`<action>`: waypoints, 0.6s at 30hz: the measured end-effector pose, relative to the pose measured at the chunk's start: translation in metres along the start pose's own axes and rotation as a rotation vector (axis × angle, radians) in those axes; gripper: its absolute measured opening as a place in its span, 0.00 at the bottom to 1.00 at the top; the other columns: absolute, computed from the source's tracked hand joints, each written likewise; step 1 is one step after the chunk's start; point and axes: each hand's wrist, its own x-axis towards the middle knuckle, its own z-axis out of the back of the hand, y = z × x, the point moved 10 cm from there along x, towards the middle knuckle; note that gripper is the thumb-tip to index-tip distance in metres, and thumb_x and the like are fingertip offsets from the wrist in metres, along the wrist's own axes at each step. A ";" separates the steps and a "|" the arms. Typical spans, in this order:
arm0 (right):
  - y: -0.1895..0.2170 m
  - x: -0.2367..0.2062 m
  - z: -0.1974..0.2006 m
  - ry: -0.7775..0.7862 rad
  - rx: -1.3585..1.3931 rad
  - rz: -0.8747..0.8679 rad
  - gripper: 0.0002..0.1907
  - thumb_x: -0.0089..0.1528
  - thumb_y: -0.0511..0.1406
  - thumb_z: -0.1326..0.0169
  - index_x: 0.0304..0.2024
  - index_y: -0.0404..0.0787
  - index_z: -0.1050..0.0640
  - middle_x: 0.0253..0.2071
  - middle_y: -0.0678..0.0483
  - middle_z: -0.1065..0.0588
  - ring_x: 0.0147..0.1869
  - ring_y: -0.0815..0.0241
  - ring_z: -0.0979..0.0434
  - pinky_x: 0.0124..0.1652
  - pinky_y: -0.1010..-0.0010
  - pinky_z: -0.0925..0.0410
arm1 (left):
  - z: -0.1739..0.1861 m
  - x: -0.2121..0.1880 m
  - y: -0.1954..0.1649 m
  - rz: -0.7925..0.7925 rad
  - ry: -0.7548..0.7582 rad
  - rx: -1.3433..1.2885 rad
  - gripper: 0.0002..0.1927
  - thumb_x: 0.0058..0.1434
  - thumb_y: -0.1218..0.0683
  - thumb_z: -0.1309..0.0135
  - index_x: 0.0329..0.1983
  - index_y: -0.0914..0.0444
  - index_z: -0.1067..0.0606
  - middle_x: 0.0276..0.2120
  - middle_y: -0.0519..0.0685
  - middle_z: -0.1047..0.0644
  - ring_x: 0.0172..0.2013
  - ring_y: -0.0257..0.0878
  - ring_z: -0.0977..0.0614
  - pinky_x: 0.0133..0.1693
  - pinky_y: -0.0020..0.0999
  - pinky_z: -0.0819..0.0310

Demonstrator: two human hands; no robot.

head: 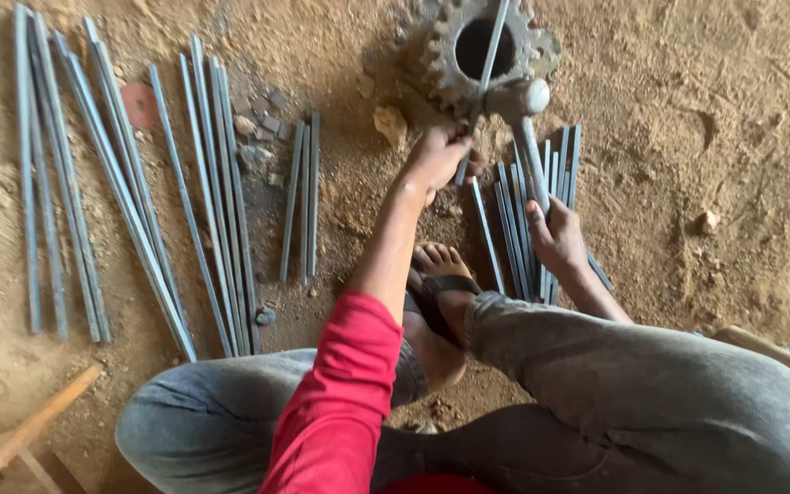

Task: The person sits on the ground and repeatedly hammers metal rods against a gear-shaped anvil. They pick up rods from a pile, position them on the anvil, strike them with a hammer, and then place the rods back down.

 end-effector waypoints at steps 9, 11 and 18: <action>0.010 -0.002 -0.004 0.005 -0.007 -0.013 0.21 0.72 0.47 0.52 0.45 0.34 0.24 0.19 0.59 0.34 0.21 0.69 0.40 0.20 0.69 0.46 | -0.049 -0.035 -0.086 -0.119 0.576 -0.957 0.12 0.70 0.59 0.42 0.52 0.70 0.25 0.42 0.61 0.18 0.40 0.45 0.13 0.46 0.39 0.14; 0.011 -0.001 -0.004 0.008 -0.013 0.011 0.21 0.72 0.47 0.51 0.43 0.33 0.25 0.19 0.59 0.34 0.21 0.69 0.39 0.21 0.70 0.45 | -0.050 -0.030 -0.086 -0.130 0.526 -0.951 0.14 0.67 0.57 0.39 0.51 0.70 0.24 0.41 0.61 0.17 0.39 0.45 0.12 0.44 0.39 0.13; 0.010 0.000 -0.004 0.036 -0.035 0.025 0.25 0.72 0.51 0.51 0.40 0.33 0.26 0.19 0.58 0.35 0.22 0.69 0.39 0.21 0.70 0.45 | -0.051 -0.022 -0.083 -0.229 0.435 -0.947 0.14 0.64 0.55 0.35 0.45 0.71 0.22 0.35 0.56 0.17 0.35 0.43 0.12 0.42 0.37 0.13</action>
